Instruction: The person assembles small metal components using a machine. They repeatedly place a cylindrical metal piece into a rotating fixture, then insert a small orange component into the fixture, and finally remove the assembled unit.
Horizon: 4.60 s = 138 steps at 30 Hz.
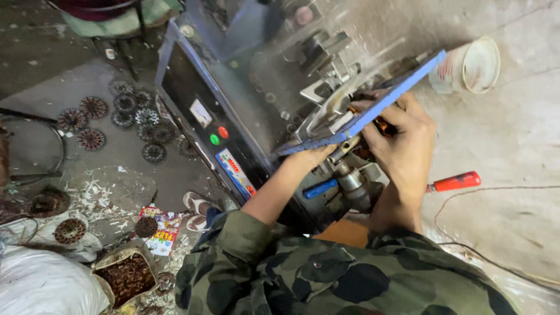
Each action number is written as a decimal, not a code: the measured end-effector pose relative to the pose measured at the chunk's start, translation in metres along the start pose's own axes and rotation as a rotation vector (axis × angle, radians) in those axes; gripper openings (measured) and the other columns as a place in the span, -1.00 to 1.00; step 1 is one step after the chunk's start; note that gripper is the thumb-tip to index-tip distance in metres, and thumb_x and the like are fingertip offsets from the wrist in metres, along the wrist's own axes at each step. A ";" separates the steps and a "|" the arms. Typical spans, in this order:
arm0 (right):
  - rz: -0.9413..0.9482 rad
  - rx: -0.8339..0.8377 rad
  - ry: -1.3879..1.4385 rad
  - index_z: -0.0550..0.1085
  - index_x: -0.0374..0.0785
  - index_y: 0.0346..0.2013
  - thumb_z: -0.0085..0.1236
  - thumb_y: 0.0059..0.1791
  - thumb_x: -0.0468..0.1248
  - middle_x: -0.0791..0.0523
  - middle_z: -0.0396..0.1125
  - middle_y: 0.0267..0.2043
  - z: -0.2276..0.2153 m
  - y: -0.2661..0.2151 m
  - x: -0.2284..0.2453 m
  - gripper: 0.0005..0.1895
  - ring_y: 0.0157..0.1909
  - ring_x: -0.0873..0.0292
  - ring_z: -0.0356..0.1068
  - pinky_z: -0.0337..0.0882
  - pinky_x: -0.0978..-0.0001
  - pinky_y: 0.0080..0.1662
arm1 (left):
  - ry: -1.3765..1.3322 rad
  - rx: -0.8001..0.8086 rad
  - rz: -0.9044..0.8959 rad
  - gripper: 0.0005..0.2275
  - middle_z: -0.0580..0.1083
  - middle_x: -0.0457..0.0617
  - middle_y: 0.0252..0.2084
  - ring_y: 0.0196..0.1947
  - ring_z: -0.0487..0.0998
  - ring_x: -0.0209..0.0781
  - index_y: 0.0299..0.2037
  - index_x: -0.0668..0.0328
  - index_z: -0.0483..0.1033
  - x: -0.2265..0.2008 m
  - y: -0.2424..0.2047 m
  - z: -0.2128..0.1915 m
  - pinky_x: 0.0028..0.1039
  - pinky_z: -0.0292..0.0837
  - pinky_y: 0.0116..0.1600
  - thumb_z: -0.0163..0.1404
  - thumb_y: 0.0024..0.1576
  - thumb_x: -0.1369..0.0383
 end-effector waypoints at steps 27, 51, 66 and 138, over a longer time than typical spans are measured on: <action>0.026 0.037 0.049 0.63 -0.23 -0.05 0.30 -0.05 -0.50 0.04 0.46 0.12 -0.002 0.001 0.006 -0.71 0.16 0.07 0.47 0.44 0.31 0.19 | 1.346 0.139 0.479 -0.57 0.40 0.09 0.24 0.22 0.41 -0.15 0.33 0.17 0.24 -0.021 -0.014 0.026 -0.34 0.40 0.29 -0.01 0.26 0.31; 0.006 0.029 0.055 0.64 -0.22 0.00 0.29 -0.07 -0.51 0.03 0.46 0.11 0.000 -0.002 -0.005 -0.64 0.19 0.06 0.48 0.44 0.30 0.23 | 1.482 0.166 0.469 -0.56 0.36 0.04 0.32 0.33 0.35 -0.09 0.35 0.13 0.27 -0.007 -0.012 -0.003 -0.29 0.25 0.43 -0.02 0.27 0.23; 0.051 0.016 0.034 0.63 -0.23 -0.01 0.30 -0.11 -0.50 0.01 0.46 0.09 -0.002 0.005 0.007 -0.63 0.15 0.05 0.49 0.44 0.30 0.18 | 0.720 0.138 -0.134 -0.54 0.28 -0.11 0.43 0.41 0.30 -0.18 0.43 0.08 0.17 -0.078 -0.088 0.128 -0.37 0.20 0.45 -0.02 0.36 0.22; -0.116 -0.124 0.156 0.48 -0.27 0.12 0.42 -0.06 -0.41 -0.02 0.46 0.06 0.000 -0.035 -0.041 -0.53 0.07 0.00 0.51 0.48 0.25 0.13 | 1.245 -0.253 0.636 -0.48 0.45 0.20 0.27 0.24 0.51 -0.02 0.27 0.24 0.48 -0.090 -0.096 0.198 -0.37 0.41 0.34 0.29 0.07 0.44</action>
Point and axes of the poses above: each hand's wrist, its own y-axis towards the middle knuckle, its own z-axis out of the palm, x = y × z, the point moved 2 cm from there along y, towards the middle knuckle
